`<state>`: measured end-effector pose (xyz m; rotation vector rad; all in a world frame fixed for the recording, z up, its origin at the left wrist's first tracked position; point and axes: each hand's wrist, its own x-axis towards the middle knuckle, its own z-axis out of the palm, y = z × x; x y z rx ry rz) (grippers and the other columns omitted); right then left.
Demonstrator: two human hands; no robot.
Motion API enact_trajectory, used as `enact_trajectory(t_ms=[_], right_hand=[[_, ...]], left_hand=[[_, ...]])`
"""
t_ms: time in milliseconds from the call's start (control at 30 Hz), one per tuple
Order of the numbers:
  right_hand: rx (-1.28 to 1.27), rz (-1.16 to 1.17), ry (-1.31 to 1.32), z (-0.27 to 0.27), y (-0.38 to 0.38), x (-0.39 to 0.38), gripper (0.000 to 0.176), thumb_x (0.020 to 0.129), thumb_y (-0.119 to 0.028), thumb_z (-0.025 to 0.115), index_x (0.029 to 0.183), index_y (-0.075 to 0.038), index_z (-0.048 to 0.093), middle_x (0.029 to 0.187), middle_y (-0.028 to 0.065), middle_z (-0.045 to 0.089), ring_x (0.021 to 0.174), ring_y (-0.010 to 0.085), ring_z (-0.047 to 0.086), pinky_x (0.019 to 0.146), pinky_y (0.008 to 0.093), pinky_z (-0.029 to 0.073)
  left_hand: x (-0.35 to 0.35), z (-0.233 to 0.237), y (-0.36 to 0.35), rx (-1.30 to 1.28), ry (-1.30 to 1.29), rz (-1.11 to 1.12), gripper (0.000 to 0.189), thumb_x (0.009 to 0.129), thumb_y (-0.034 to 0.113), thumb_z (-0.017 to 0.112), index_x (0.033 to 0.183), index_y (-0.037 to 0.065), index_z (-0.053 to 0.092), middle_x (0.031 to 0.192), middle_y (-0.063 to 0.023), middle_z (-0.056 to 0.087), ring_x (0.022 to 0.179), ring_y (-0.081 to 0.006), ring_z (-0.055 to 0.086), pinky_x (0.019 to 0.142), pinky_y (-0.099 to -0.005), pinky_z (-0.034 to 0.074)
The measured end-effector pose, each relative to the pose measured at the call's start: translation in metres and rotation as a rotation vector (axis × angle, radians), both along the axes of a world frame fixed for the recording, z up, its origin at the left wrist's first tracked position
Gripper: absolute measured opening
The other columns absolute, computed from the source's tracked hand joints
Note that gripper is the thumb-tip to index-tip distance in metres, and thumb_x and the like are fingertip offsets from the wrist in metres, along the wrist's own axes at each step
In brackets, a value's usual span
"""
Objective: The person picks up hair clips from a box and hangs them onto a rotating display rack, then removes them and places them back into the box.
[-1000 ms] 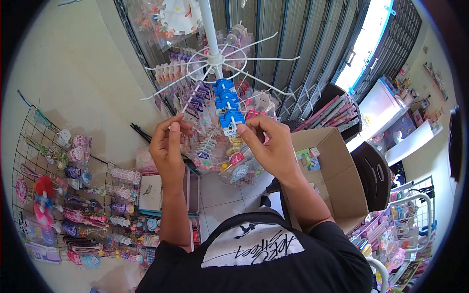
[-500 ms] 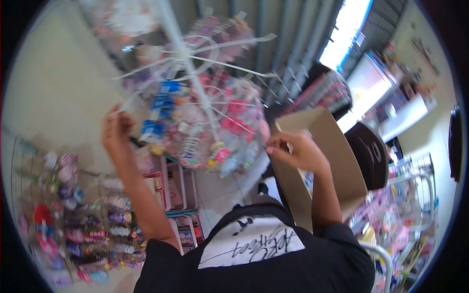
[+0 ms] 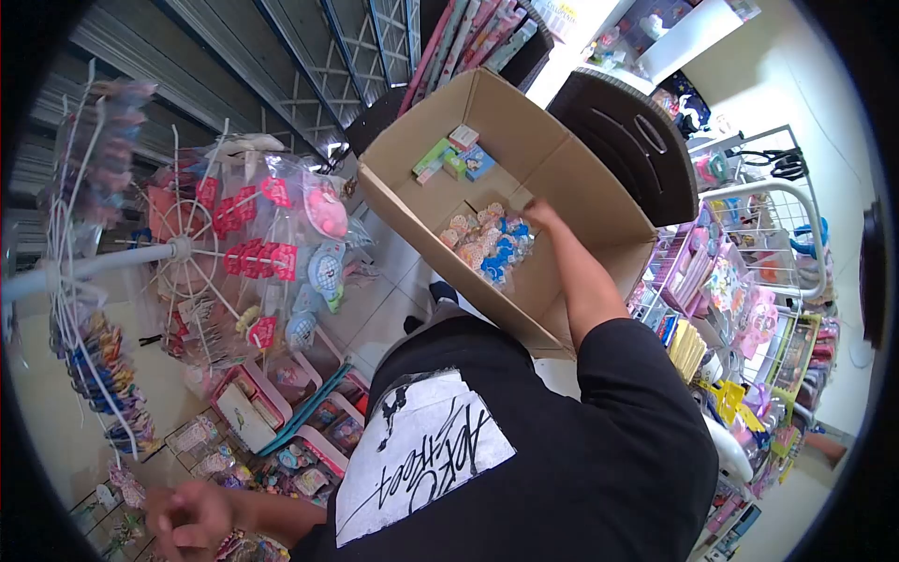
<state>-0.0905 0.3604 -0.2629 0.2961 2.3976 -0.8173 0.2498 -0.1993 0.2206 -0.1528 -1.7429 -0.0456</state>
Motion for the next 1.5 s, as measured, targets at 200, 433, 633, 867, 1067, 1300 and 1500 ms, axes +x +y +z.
enact_trajectory(t_ms=[200,433,633,867,1067,1300,1500], right_hand=[[0.184,-0.004,0.231,-0.003,-0.033,0.095,0.055,0.069,-0.035,0.085,0.111,-0.005,0.065,0.105,0.0194,0.067,0.104,0.0355,0.064,0.091,0.0441,0.051],[-0.007,0.611,0.237,0.025,-0.044,0.105,0.04,0.076,-0.043,0.078,0.098,-0.011,0.067,0.099,0.0135,0.065,0.1,0.0378,0.063,0.083,0.0476,0.052],[0.017,0.607,0.068,0.002,-0.046,0.12,0.031,0.077,-0.037,0.077,0.09,-0.009,0.071,0.094,0.0149,0.068,0.093,0.034,0.066,0.08,0.0442,0.052],[-0.069,0.502,0.064,0.017,-0.03,0.089,0.029,0.08,-0.031,0.073,0.101,-0.01,0.074,0.093,0.0153,0.072,0.091,0.0314,0.069,0.08,0.0439,0.054],[-0.02,0.547,0.027,0.02,-0.084,0.094,0.039,0.077,-0.04,0.075,0.101,-0.009,0.072,0.097,0.0165,0.071,0.094,0.0342,0.069,0.081,0.0461,0.054],[-0.042,0.495,0.076,-0.022,-0.088,0.092,0.031,0.071,-0.029,0.076,0.09,-0.005,0.07,0.091,0.0167,0.071,0.086,0.0324,0.069,0.076,0.044,0.054],[-0.297,0.463,0.088,0.084,-0.062,0.021,0.02,0.073,-0.015,0.076,0.085,-0.001,0.068,0.077,0.008,0.069,0.071,0.0172,0.063,0.065,0.0335,0.051]], left_hand=[[-0.066,-0.041,0.059,0.113,-0.223,-0.203,0.023,0.098,0.016,0.046,0.104,-0.006,0.047,0.065,-0.0129,0.048,0.048,-0.0186,0.038,0.042,-0.0324,0.03],[-0.116,-0.056,0.087,0.189,-0.442,-0.416,0.018,0.096,0.01,0.051,0.106,-0.005,0.051,0.063,-0.0123,0.052,0.048,-0.0187,0.043,0.044,-0.0315,0.032],[-0.135,-0.059,0.097,0.218,-0.55,-0.475,0.015,0.096,0.008,0.054,0.106,-0.004,0.055,0.067,-0.0125,0.056,0.051,-0.0195,0.049,0.046,-0.0302,0.035],[-0.14,-0.066,0.107,0.295,-0.682,-0.475,0.011,0.093,0.003,0.058,0.102,-0.004,0.059,0.069,-0.0106,0.058,0.054,-0.0195,0.054,0.047,-0.0295,0.04],[-0.142,-0.067,0.117,0.29,-0.732,-0.476,0.011,0.09,0.001,0.061,0.101,-0.002,0.061,0.072,-0.0113,0.062,0.056,-0.0209,0.058,0.05,-0.0301,0.044],[-0.134,-0.069,0.121,0.288,-0.839,-0.492,0.013,0.091,-0.005,0.058,0.103,-0.004,0.062,0.079,-0.0131,0.064,0.064,-0.0184,0.058,0.059,-0.0284,0.048],[-0.14,-0.084,0.136,0.481,-1.0,-0.435,0.012,0.087,-0.001,0.064,0.099,-0.001,0.066,0.081,-0.0117,0.067,0.068,-0.0192,0.062,0.063,-0.0299,0.049]])
